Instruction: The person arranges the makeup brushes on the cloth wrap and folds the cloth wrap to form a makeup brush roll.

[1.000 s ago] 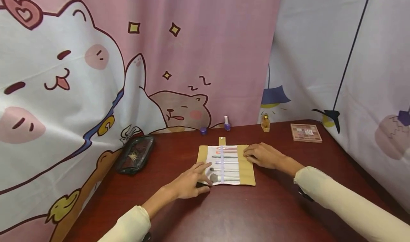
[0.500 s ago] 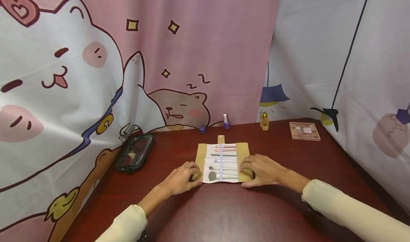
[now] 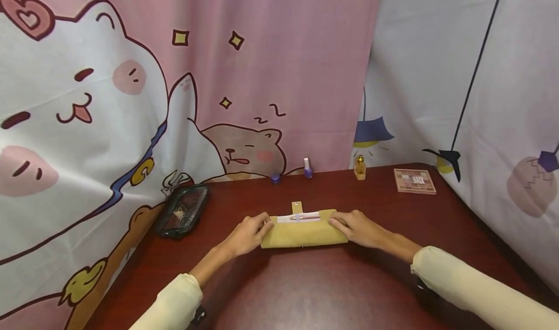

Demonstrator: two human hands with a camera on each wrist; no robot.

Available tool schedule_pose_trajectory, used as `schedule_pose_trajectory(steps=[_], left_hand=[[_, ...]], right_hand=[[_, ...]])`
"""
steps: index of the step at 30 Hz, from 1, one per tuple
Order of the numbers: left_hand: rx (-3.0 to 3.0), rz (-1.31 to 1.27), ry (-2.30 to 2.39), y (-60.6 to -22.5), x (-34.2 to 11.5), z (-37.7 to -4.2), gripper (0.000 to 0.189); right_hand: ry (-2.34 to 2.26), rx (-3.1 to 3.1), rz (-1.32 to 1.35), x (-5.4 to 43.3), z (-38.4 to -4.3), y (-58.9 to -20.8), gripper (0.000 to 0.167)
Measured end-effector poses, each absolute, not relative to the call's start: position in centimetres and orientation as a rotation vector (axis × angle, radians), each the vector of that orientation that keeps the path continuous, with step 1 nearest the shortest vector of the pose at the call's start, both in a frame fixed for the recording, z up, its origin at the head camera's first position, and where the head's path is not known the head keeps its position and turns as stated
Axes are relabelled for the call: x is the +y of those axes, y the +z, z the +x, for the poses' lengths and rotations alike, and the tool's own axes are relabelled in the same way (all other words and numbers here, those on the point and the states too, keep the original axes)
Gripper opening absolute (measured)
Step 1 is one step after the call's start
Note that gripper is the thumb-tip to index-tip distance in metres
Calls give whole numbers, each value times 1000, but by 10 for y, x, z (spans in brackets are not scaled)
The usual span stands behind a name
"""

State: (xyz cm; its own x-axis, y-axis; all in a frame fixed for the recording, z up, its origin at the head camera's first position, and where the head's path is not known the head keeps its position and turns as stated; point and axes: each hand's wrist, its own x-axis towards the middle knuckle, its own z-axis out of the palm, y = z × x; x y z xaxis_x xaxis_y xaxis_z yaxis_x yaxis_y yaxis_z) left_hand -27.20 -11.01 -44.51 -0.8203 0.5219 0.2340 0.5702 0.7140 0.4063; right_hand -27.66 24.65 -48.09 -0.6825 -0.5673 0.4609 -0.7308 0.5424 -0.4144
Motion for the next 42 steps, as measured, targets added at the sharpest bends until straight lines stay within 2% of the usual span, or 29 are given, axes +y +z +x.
schedule_pose_trajectory(steps=[4,11,17,21,25,28,31,33,40,42], left_hand=[[-2813,-882,-705,-448,-105,-279,17],[-2844,-888,-388,-461,-101,-282,21],[-2654,-1006,-81,-463,-96,-275,4],[-2617,-1103,45,-458,-91,-264,10],[-2688,-1136,97,-454,-88,-254,31],[-2733,-1139,119,-454,-89,-251,39],[-2738,-1153,93,-455,-91,-250,36],[-2744,-1155,38,-456,-93,-251,29],[-2834,-1081,-294,-451,-97,-260,14],[-2855,-1064,-371,-451,-97,-263,12]], right_hand=[[984,-2616,979,245,-284,-480,13],[937,-2739,918,242,-290,-479,15],[700,-2734,845,239,-288,-481,7],[588,-2603,913,237,-287,-484,17],[495,-2512,1077,234,-286,-486,19],[384,-2514,1185,235,-283,-486,33],[316,-2511,1255,237,-278,-486,46],[312,-2496,1290,238,-276,-485,43],[609,-2566,1270,235,-278,-473,9],[708,-2610,1255,234,-282,-469,6]])
